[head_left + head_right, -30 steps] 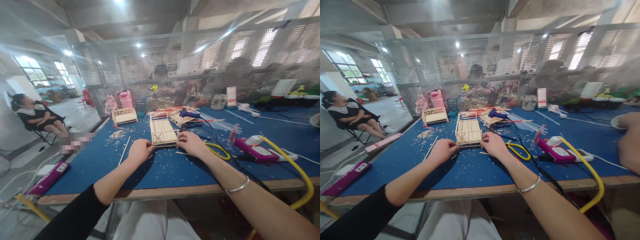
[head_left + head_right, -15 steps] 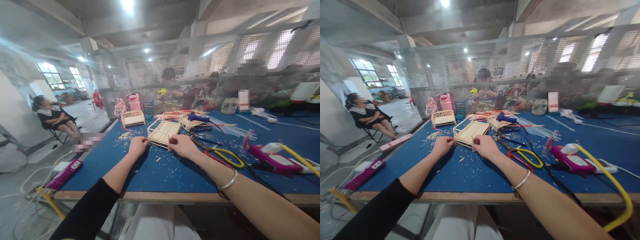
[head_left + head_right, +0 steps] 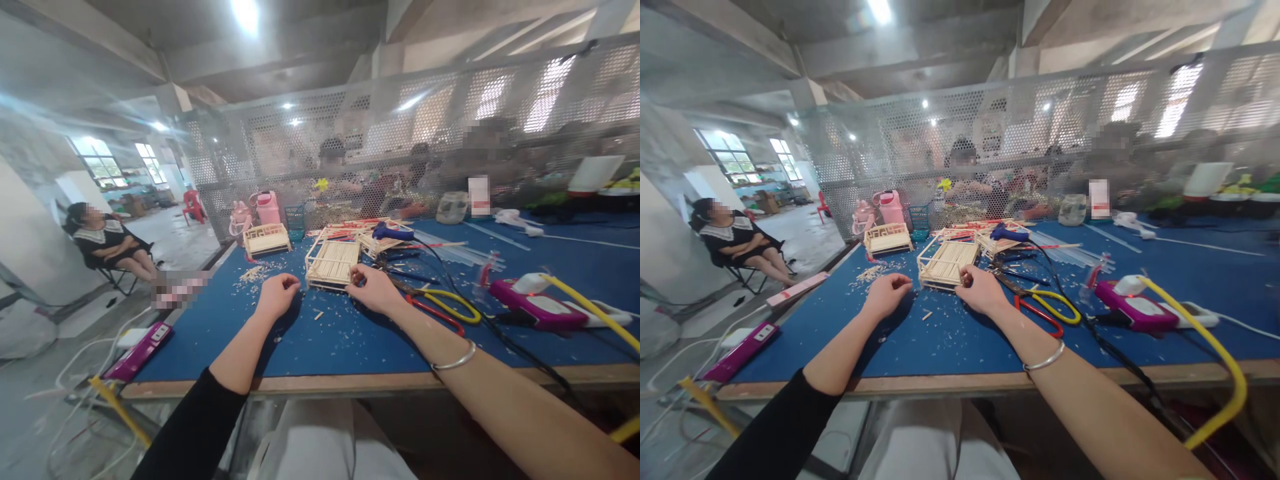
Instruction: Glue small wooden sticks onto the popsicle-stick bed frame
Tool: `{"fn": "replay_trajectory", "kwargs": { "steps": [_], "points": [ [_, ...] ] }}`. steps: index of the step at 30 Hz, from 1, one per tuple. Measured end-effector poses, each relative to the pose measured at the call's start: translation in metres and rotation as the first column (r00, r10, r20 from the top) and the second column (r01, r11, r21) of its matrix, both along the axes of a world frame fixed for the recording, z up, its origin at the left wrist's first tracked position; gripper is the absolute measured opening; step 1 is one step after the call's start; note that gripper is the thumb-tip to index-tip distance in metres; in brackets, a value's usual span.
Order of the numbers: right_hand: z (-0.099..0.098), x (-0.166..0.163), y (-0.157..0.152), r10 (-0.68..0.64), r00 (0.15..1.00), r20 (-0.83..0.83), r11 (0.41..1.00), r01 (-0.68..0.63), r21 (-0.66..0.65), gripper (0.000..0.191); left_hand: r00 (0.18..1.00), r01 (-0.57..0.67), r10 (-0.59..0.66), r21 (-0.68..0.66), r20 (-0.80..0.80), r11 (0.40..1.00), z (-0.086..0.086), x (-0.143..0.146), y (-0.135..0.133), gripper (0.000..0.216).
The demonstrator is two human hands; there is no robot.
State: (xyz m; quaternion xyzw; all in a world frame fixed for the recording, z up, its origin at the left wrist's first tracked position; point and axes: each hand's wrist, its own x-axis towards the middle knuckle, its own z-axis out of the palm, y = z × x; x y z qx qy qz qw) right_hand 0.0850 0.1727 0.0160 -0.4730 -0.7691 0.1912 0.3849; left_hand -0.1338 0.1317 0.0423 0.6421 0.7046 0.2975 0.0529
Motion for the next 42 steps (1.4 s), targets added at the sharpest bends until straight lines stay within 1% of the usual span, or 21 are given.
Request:
{"fn": "replay_trajectory", "kwargs": {
  "steps": [5,9,15,19,23,27,30,33,35,37,39,41,42],
  "points": [
    [0.002,0.0,0.001,0.043,0.998,0.045,0.999,-0.044,0.029,0.003,1.0,0.021,-0.022,0.025,0.021,0.999,-0.003,0.003,0.001,0.022],
    [0.006,0.007,0.006,0.052,0.996,0.069,0.998,-0.055,0.041,0.005,0.999,0.031,-0.033,0.04,0.04,0.999,-0.003,0.003,0.001,0.02],
    [0.008,0.019,0.017,0.06,0.995,0.085,0.998,-0.061,0.009,0.01,0.998,0.029,-0.031,0.054,0.051,0.998,0.001,0.002,0.001,0.023],
    [0.007,0.025,0.023,0.027,0.996,0.081,1.0,-0.027,-0.001,0.013,0.998,0.006,-0.01,0.069,0.06,0.998,0.002,0.001,0.001,0.02],
    [0.004,0.025,0.024,-0.007,0.997,0.077,1.0,0.008,-0.008,0.015,0.996,-0.029,0.025,0.056,0.083,0.998,0.002,0.0,0.001,0.018],
    [0.001,0.021,0.022,-0.066,0.995,0.077,0.998,0.067,-0.01,0.025,0.991,-0.097,0.092,0.046,0.099,0.994,0.006,-0.003,-0.001,0.024],
    [0.001,0.021,0.022,-0.115,0.99,0.079,0.993,0.116,-0.011,0.03,0.989,-0.115,0.11,0.052,0.096,0.992,0.008,-0.008,0.0,0.028],
    [0.005,0.023,0.021,-0.174,0.98,0.093,0.984,0.176,-0.01,0.034,0.99,-0.115,0.111,0.047,0.088,0.992,0.008,-0.012,0.002,0.032],
    [0.01,0.024,0.017,-0.183,0.976,0.12,0.983,0.185,-0.006,0.032,0.991,-0.116,0.113,0.039,0.077,0.993,0.007,-0.014,0.004,0.033],
    [0.015,0.024,0.01,-0.116,0.979,0.17,0.993,0.12,-0.012,0.029,0.992,-0.113,0.111,0.032,0.063,0.993,0.006,-0.014,0.005,0.035],
    [0.019,0.021,0.002,0.016,0.969,0.247,0.999,-0.005,-0.045,0.028,0.993,-0.106,0.105,0.024,0.052,0.994,0.004,-0.013,0.005,0.035],
    [0.019,0.015,-0.005,0.142,0.932,0.333,0.989,-0.12,-0.086,0.029,0.994,-0.096,0.095,0.017,0.047,0.995,0.003,-0.012,0.006,0.035],
    [0.018,0.012,-0.008,0.18,0.91,0.373,0.983,-0.155,-0.096,0.031,0.995,-0.091,0.09,0.015,0.045,0.996,0.002,-0.012,0.006,0.035]
  ]
}}
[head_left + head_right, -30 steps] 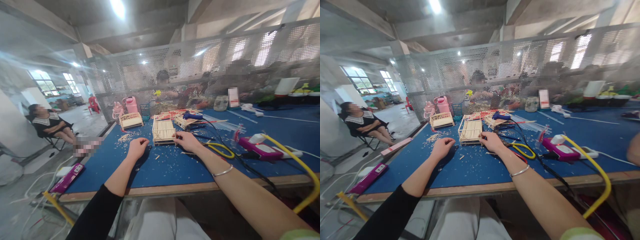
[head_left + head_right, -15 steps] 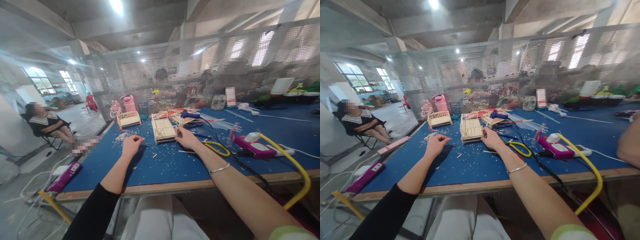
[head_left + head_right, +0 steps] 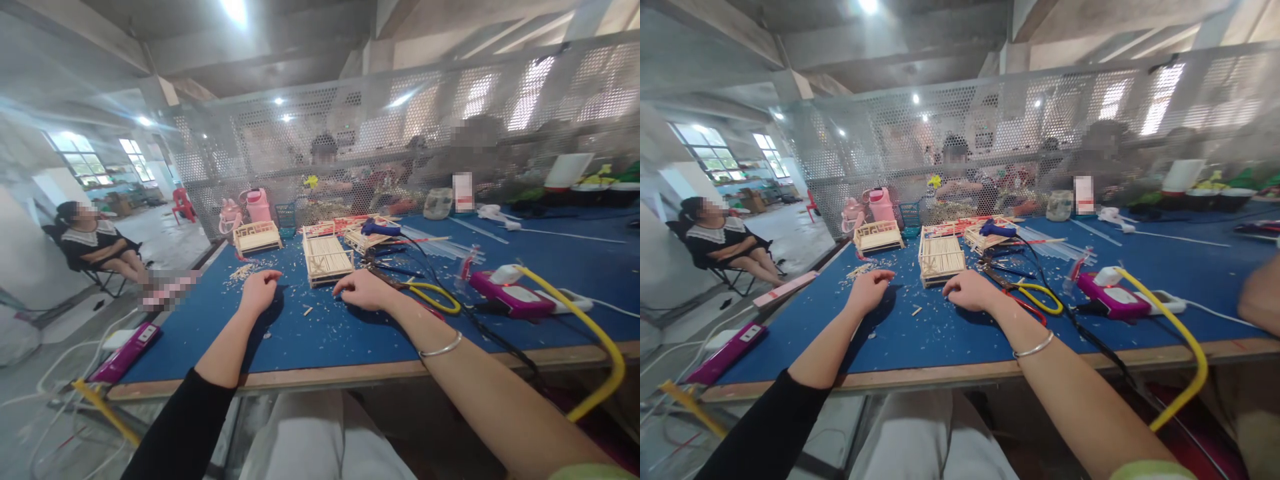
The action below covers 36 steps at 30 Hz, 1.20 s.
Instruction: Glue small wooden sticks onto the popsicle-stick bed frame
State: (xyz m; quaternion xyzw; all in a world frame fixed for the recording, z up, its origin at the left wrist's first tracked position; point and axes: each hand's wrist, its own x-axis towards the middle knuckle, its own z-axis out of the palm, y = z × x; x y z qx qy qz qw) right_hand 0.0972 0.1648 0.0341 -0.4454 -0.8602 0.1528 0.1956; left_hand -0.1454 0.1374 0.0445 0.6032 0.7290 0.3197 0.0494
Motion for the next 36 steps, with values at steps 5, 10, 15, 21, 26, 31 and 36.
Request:
{"fn": "replay_trajectory", "kwargs": {
  "steps": [5,10,15,21,26,31,36],
  "points": [
    [-0.004,-0.011,-0.008,0.057,0.985,0.161,0.997,-0.065,0.045,0.041,1.0,0.019,-0.019,-0.002,-0.009,1.0,0.0,0.001,-0.001,0.034],
    [0.001,-0.014,-0.014,0.164,0.959,0.23,0.984,-0.175,0.027,0.037,0.999,0.031,-0.031,-0.014,-0.015,0.999,0.0,0.002,-0.002,0.032],
    [-0.001,-0.011,-0.009,0.059,0.969,0.238,0.996,-0.075,0.056,0.04,0.999,0.041,-0.042,-0.026,-0.021,0.999,-0.001,0.002,-0.002,0.032],
    [0.002,-0.002,0.0,-0.029,0.962,0.272,0.998,0.015,0.053,0.033,0.999,0.046,-0.047,-0.042,-0.022,0.998,-0.002,0.002,-0.001,0.032],
    [0.005,0.0,-0.001,-0.057,0.952,0.301,0.997,0.037,0.069,0.031,0.999,0.048,-0.049,-0.036,-0.018,0.998,-0.002,0.002,-0.002,0.032],
    [0.004,-0.001,-0.003,-0.078,0.944,0.321,0.995,0.051,0.091,0.032,0.999,0.046,-0.047,-0.043,-0.015,0.998,-0.001,0.003,-0.003,0.031],
    [0.006,-0.003,-0.004,-0.095,0.94,0.328,0.993,0.064,0.104,0.03,0.999,0.048,-0.049,-0.04,-0.017,0.998,0.0,0.003,-0.003,0.03]
  ]
}}
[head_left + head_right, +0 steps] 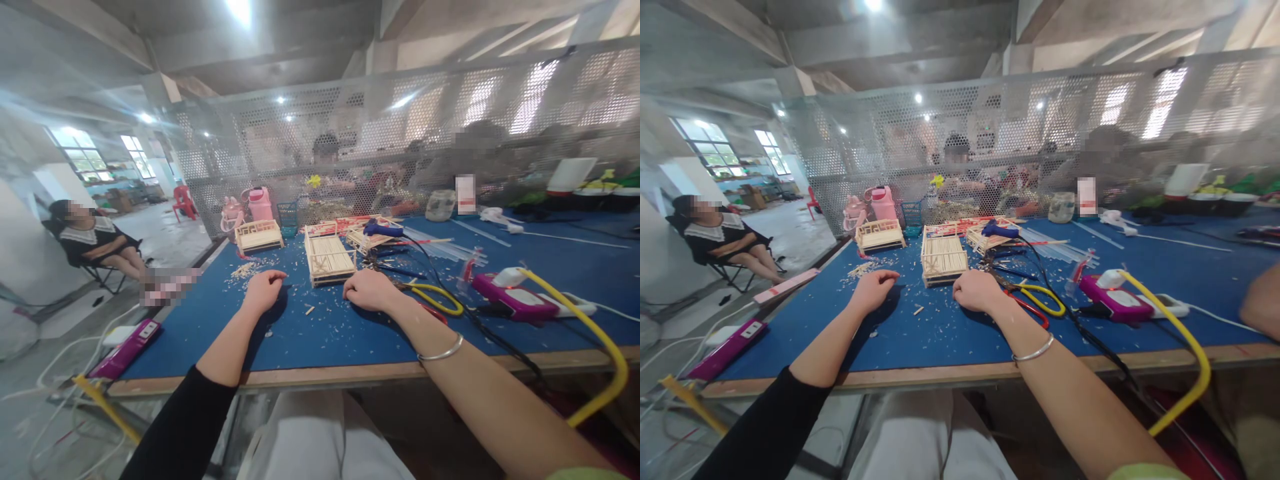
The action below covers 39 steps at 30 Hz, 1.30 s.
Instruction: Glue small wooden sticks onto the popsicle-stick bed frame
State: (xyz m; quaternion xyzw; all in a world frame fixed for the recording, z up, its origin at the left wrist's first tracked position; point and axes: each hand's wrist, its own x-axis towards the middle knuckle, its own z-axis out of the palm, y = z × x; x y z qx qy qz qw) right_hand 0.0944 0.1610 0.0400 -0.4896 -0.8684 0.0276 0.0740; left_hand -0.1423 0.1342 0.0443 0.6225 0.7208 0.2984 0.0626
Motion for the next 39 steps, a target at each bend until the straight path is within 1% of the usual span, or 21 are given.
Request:
{"fn": "replay_trajectory", "kwargs": {
  "steps": [6,9,13,16,19,22,24,27,30,32,35,37,39],
  "points": [
    [-0.001,0.0,0.0,0.012,1.0,-0.025,1.0,-0.012,0.002,0.029,1.0,0.005,-0.005,0.008,0.009,1.0,-0.001,-0.001,0.001,0.03],
    [-0.002,0.002,0.0,0.039,0.998,-0.056,0.999,-0.039,0.002,0.03,1.0,0.005,-0.006,0.015,0.012,1.0,-0.002,-0.001,0.001,0.03],
    [-0.001,0.001,-0.003,0.151,0.982,-0.111,0.988,-0.154,-0.02,0.033,1.0,0.008,-0.009,0.016,0.018,1.0,-0.003,-0.001,0.002,0.03],
    [-0.001,-0.006,-0.009,0.256,0.957,-0.134,0.962,-0.266,-0.058,0.035,0.999,0.016,-0.017,0.018,0.029,1.0,-0.004,-0.001,0.002,0.03],
    [-0.003,-0.017,-0.016,0.34,0.928,-0.153,0.934,-0.352,-0.063,0.037,0.999,0.022,-0.023,0.023,0.047,0.999,-0.004,0.0,0.003,0.029],
    [-0.006,-0.022,-0.019,0.378,0.906,-0.191,0.918,-0.394,-0.053,0.039,0.997,0.026,-0.028,0.031,0.069,0.999,-0.004,0.0,0.003,0.028],
    [-0.007,-0.02,-0.017,0.371,0.899,-0.234,0.918,-0.392,-0.05,0.035,0.996,0.027,-0.031,0.042,0.087,0.999,-0.004,0.0,0.002,0.027],
    [-0.008,-0.013,-0.01,0.296,0.895,-0.333,0.947,-0.321,-0.021,0.022,0.992,0.017,-0.026,0.074,0.126,0.997,-0.003,0.002,0.0,0.023],
    [-0.01,-0.009,-0.002,0.169,0.867,-0.468,0.986,-0.156,0.067,0.019,0.982,-0.011,-0.014,0.129,0.187,0.992,0.0,0.005,0.002,0.021],
    [-0.013,-0.01,0.002,0.099,0.828,-0.552,0.992,-0.036,0.123,0.019,0.971,-0.049,0.007,0.168,0.237,0.985,0.003,0.007,0.01,0.028],
    [-0.017,-0.011,0.007,0.03,0.77,-0.638,0.977,0.114,0.182,0.02,0.945,-0.131,0.056,0.218,0.321,0.967,0.007,0.011,0.03,0.041],
    [-0.018,-0.008,0.009,0.001,0.734,-0.679,0.954,0.202,0.22,0.02,0.924,-0.177,0.077,0.239,0.373,0.955,0.007,0.014,0.043,0.044],
    [-0.017,-0.001,0.011,-0.02,0.695,-0.719,0.922,0.291,0.256,0.013,0.909,-0.189,0.077,0.24,0.41,0.952,0.003,0.016,0.05,0.043]
  ]
}}
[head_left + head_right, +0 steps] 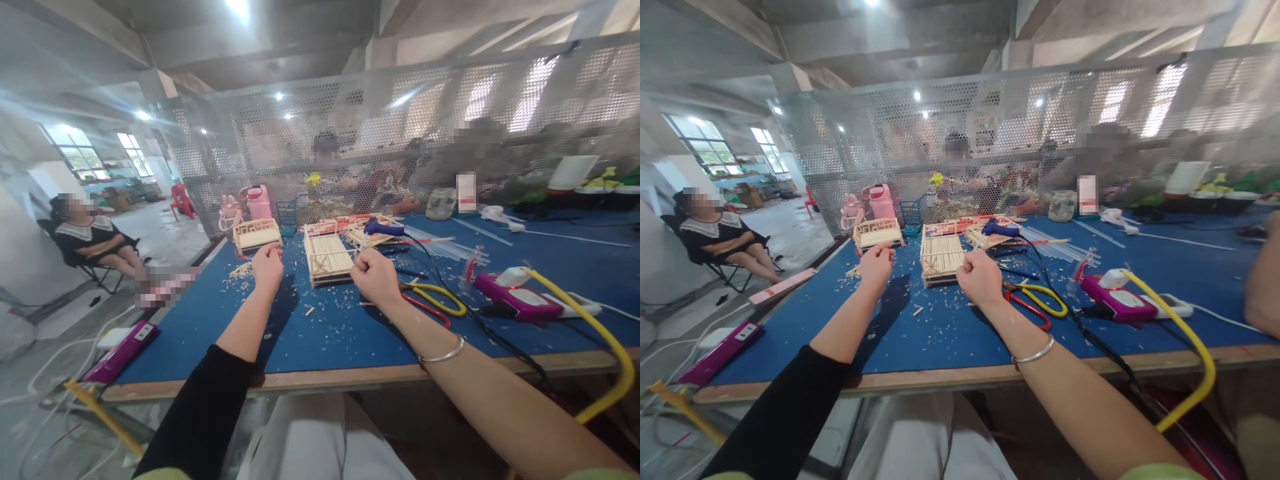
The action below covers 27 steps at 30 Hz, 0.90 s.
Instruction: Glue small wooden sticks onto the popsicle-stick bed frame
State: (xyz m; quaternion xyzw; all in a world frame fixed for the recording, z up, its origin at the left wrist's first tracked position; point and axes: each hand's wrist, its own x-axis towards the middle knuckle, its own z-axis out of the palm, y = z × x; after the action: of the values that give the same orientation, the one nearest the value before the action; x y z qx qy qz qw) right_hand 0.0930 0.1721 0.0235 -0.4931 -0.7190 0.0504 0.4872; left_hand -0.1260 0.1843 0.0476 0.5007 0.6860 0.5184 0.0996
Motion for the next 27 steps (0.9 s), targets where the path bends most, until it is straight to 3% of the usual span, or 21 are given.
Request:
{"fn": "replay_trajectory", "kwargs": {
  "steps": [2,4,7,10,15,27],
  "points": [
    [0.003,0.007,0.001,-0.081,0.992,-0.092,0.994,0.088,0.072,0.009,0.999,0.037,-0.036,-0.02,0.019,0.999,-0.006,0.002,0.0,0.042],
    [0.004,0.011,0.002,-0.11,0.984,-0.141,0.989,0.122,0.083,0.021,0.995,0.101,-0.101,-0.053,0.019,0.993,-0.012,0.005,-0.006,0.038],
    [0.004,0.008,0.0,0.007,0.999,-0.043,0.999,-0.009,-0.052,0.029,0.977,0.211,-0.212,-0.085,0.001,0.974,-0.016,0.011,-0.016,0.035],
    [0.0,-0.004,-0.004,0.159,0.985,0.061,0.971,-0.146,-0.188,0.035,0.955,0.293,-0.296,-0.098,-0.012,0.951,-0.016,0.018,-0.022,0.037],
    [-0.002,-0.015,-0.008,0.25,0.954,0.165,0.936,-0.194,-0.294,0.055,0.926,0.373,-0.377,-0.112,-0.009,0.921,-0.015,0.026,-0.023,0.034],
    [-0.002,-0.016,-0.005,0.268,0.943,0.196,0.93,-0.2,-0.308,0.055,0.915,0.399,-0.403,-0.128,0.001,0.908,-0.022,0.026,-0.017,0.034]
  ]
}}
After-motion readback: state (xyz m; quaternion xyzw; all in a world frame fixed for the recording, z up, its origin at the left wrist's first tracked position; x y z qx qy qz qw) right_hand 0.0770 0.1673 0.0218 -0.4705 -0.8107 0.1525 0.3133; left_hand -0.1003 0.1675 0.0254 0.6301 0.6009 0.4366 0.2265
